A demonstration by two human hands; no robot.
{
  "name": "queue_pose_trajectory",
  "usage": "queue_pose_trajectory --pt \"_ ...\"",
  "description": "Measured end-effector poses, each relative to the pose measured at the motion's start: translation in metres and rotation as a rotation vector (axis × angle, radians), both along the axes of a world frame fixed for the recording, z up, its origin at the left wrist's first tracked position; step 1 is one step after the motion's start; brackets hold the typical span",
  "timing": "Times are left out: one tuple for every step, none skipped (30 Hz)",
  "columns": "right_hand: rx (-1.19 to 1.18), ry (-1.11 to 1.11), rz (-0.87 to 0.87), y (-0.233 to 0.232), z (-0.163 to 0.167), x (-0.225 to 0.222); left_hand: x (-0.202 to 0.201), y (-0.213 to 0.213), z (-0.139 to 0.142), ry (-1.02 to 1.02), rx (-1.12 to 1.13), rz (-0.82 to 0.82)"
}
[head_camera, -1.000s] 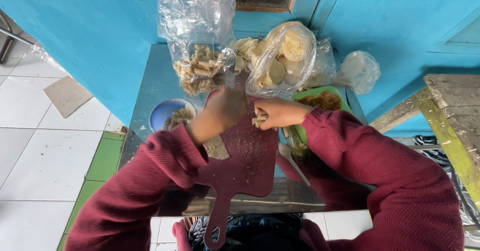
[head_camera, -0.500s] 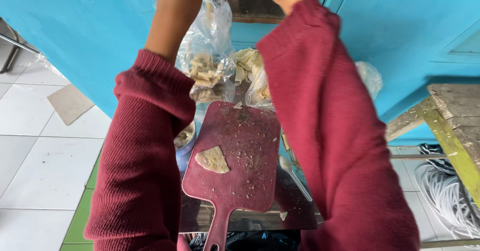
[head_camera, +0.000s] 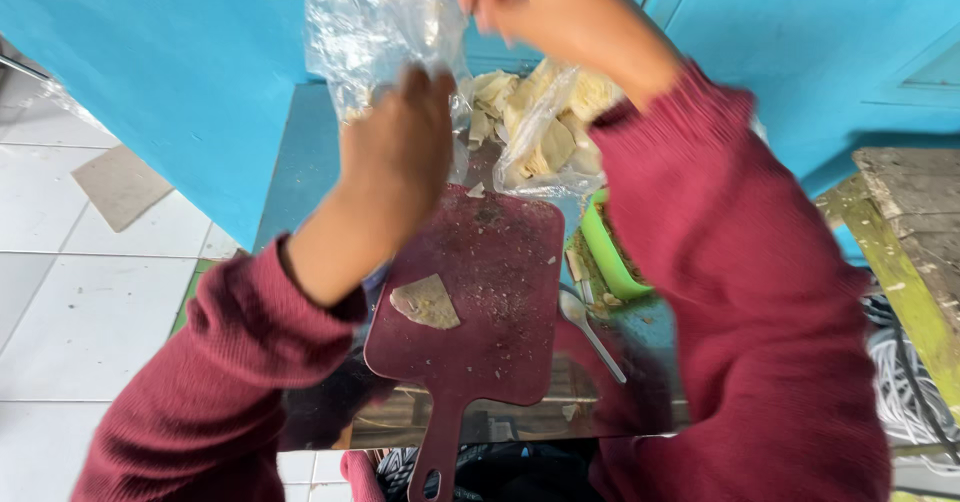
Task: The person spoons filling from a blue bowl onto triangular pastry wrappers on a cutting board, folds the wrappers over the filling, and places the finished rolls into a plastic bag on the table. They repeat this cycle, occasionally repositioning wrappers and the spoon on the board.
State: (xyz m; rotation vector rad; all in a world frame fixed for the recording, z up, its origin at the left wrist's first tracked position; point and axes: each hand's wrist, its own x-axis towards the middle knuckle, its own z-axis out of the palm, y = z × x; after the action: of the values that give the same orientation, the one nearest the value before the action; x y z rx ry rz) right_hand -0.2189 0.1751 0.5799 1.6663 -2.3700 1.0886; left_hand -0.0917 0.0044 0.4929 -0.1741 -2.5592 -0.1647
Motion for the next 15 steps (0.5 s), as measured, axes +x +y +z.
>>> queue_pose_trajectory --pt "0.173 0.062 -0.043 0.019 -0.009 0.016 0.016 0.009 -0.013 -0.175 -0.061 -0.058" --pt "0.324 0.056 -0.042 0.042 -0.026 0.041 0.031 0.017 -0.027 -0.345 -0.124 -0.117" --pt "0.547 -0.002 -0.040 0.051 -0.045 0.060 0.044 0.022 -0.041 -0.437 -0.147 -0.178" --pt "0.695 -0.151 -0.056 0.067 -0.060 0.079 0.057 0.026 -0.056 -0.532 -0.172 -0.235" --pt "0.670 -0.033 0.007 0.072 -0.081 0.093 0.068 0.029 -0.070 -0.600 -0.230 -0.247" --pt "0.700 0.282 -0.059 0.082 -0.101 0.109 0.076 0.031 -0.083 -0.663 -0.290 -0.254" --pt "0.720 0.601 -0.122 0.089 -0.118 0.117 0.082 0.034 -0.096 -0.644 -0.307 -0.168" --pt "0.742 0.617 -0.160 0.092 -0.130 0.115 0.085 0.037 -0.107 -0.627 -0.321 -0.082" --pt "0.765 0.624 -0.195 0.095 -0.143 0.114 0.088 0.037 -0.117 -0.618 -0.334 0.002" --pt "0.786 0.625 -0.232 0.097 -0.155 0.115 0.091 0.036 -0.126 -0.561 -0.334 0.025" --pt "0.797 0.618 -0.253 0.100 -0.163 0.115 0.091 0.035 -0.133 -0.498 -0.334 0.050" --pt "0.805 0.620 -0.271 0.102 -0.168 0.112 0.090 0.032 -0.139 -0.427 -0.333 0.081" --pt "0.813 0.622 -0.288 0.102 -0.172 0.111 0.089 0.029 -0.143 -0.426 -0.309 0.083" --pt "0.805 0.634 -0.307 0.101 -0.174 0.112 0.088 0.026 -0.146 -0.429 -0.285 0.081" --pt "0.799 0.644 -0.324 0.100 -0.173 0.114 0.088 0.023 -0.147 -0.434 -0.259 0.080"
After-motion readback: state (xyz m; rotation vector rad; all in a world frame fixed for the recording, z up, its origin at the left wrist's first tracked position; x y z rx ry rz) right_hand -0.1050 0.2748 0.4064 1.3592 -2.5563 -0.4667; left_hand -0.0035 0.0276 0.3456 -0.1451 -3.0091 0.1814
